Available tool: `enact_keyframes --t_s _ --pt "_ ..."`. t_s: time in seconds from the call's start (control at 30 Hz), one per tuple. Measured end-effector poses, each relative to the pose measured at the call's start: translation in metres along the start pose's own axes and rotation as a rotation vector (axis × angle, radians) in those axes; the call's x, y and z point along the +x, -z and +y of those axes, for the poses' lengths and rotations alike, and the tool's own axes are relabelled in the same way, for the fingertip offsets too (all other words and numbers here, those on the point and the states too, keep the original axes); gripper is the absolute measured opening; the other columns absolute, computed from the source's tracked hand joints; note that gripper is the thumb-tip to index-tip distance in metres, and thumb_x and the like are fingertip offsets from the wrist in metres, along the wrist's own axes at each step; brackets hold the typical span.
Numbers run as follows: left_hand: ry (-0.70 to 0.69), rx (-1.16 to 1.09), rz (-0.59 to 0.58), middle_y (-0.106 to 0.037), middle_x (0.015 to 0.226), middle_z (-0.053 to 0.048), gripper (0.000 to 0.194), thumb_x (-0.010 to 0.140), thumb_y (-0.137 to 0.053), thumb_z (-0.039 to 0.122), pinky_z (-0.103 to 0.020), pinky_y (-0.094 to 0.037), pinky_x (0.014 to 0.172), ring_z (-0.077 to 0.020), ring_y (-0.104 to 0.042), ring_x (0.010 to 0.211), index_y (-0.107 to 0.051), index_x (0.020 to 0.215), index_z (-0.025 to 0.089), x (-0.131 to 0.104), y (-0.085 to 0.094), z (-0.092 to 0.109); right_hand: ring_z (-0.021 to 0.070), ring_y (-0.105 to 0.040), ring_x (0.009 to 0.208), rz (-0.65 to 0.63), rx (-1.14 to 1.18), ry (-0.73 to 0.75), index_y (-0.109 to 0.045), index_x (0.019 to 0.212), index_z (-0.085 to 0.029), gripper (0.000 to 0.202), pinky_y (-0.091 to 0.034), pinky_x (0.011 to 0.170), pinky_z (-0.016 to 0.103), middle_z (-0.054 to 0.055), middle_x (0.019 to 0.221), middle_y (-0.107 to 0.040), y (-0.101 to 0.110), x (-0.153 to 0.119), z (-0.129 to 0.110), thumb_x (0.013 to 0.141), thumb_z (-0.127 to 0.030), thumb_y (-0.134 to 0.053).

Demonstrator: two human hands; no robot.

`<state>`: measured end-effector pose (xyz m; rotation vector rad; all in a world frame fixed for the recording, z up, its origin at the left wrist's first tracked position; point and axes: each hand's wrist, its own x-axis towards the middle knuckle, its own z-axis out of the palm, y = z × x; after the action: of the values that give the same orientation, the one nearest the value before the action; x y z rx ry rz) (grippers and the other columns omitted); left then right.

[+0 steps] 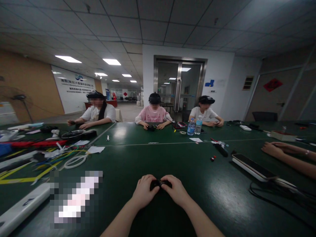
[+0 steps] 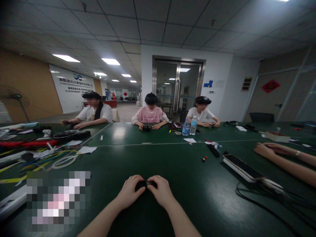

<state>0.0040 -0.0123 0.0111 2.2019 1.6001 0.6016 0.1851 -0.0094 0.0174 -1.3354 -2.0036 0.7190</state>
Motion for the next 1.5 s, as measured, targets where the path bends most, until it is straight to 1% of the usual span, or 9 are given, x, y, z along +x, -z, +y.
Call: enact_keyframes --t_s 0.27,0.43,0.73,0.9,1.1,1.37,1.5 --pt "0.007 -0.002 -0.019 -0.054 0.118 -0.005 0.037 0.079 -0.046 0.043 -0.033 -0.031 0.097 -0.0206 -0.043 0.114 -0.054 0.108 0.022 -0.001 0.000 0.000 0.0184 -0.054 0.100 -0.018 -0.001 -0.010 -0.062 0.096 -0.028 0.020 -0.038 0.091 0.033 -0.001 0.102 -0.062 0.000 0.000 0.002 0.077 -0.029 -0.053" --pt "0.025 -0.006 -0.031 -0.053 0.119 -0.003 0.034 0.080 -0.046 0.041 -0.033 -0.031 0.098 -0.0196 -0.043 0.115 -0.054 0.108 0.024 -0.001 0.001 0.000 0.0183 -0.054 0.102 -0.024 -0.010 -0.009 -0.062 0.096 -0.028 0.020 -0.038 0.092 0.034 -0.001 0.103 -0.061 0.000 0.000 0.003 0.078 -0.029 -0.053" --pt "0.014 -0.013 -0.007 -0.055 0.115 -0.003 0.033 0.078 -0.048 0.040 -0.033 -0.032 0.096 -0.0202 -0.045 0.111 -0.055 0.106 0.023 0.000 0.000 0.000 0.0188 -0.053 0.103 -0.029 -0.007 -0.016 -0.062 0.096 -0.029 0.020 -0.038 0.091 0.034 -0.002 0.104 -0.061 0.000 0.000 0.002 0.078 -0.029 -0.053" --pt "0.016 0.016 -0.007 -0.055 0.115 -0.004 0.033 0.078 -0.048 0.038 -0.033 -0.032 0.096 -0.0209 -0.046 0.111 -0.054 0.106 0.022 0.000 -0.001 -0.001 0.0180 -0.055 0.101 0.011 0.025 0.002 -0.062 0.096 -0.027 0.021 -0.038 0.093 0.032 -0.001 0.102 -0.062 -0.002 0.001 0.004 0.077 -0.028 -0.054" --pt "0.018 0.002 0.001 -0.055 0.116 -0.004 0.034 0.078 -0.048 0.039 -0.034 -0.033 0.096 -0.0209 -0.046 0.111 -0.054 0.107 0.023 0.001 -0.001 -0.002 0.0175 -0.055 0.102 0.041 0.177 -0.059 -0.058 0.102 -0.026 0.024 -0.042 0.090 0.030 0.001 0.105 -0.061 -0.002 0.001 0.008 0.079 -0.029 -0.050" --pt "0.024 -0.031 0.016 -0.055 0.116 -0.003 0.037 0.078 -0.048 0.039 -0.033 -0.034 0.095 -0.0205 -0.046 0.111 -0.053 0.111 0.024 0.001 -0.003 -0.006 0.0193 -0.057 0.101 0.118 0.206 -0.139 -0.054 0.103 -0.024 0.025 -0.044 0.087 0.033 0.002 0.103 -0.061 0.001 -0.001 0.010 0.080 -0.030 -0.049" --pt "0.040 -0.030 0.014 -0.055 0.115 -0.003 0.039 0.077 -0.049 0.035 -0.032 -0.033 0.095 -0.0201 -0.046 0.110 -0.052 0.114 0.023 0.001 -0.003 -0.006 0.0210 -0.056 0.105 0.180 0.220 -0.154 -0.051 0.109 -0.025 0.031 -0.042 0.091 0.036 0.003 0.108 -0.061 0.005 -0.002 0.012 0.079 -0.032 -0.050"
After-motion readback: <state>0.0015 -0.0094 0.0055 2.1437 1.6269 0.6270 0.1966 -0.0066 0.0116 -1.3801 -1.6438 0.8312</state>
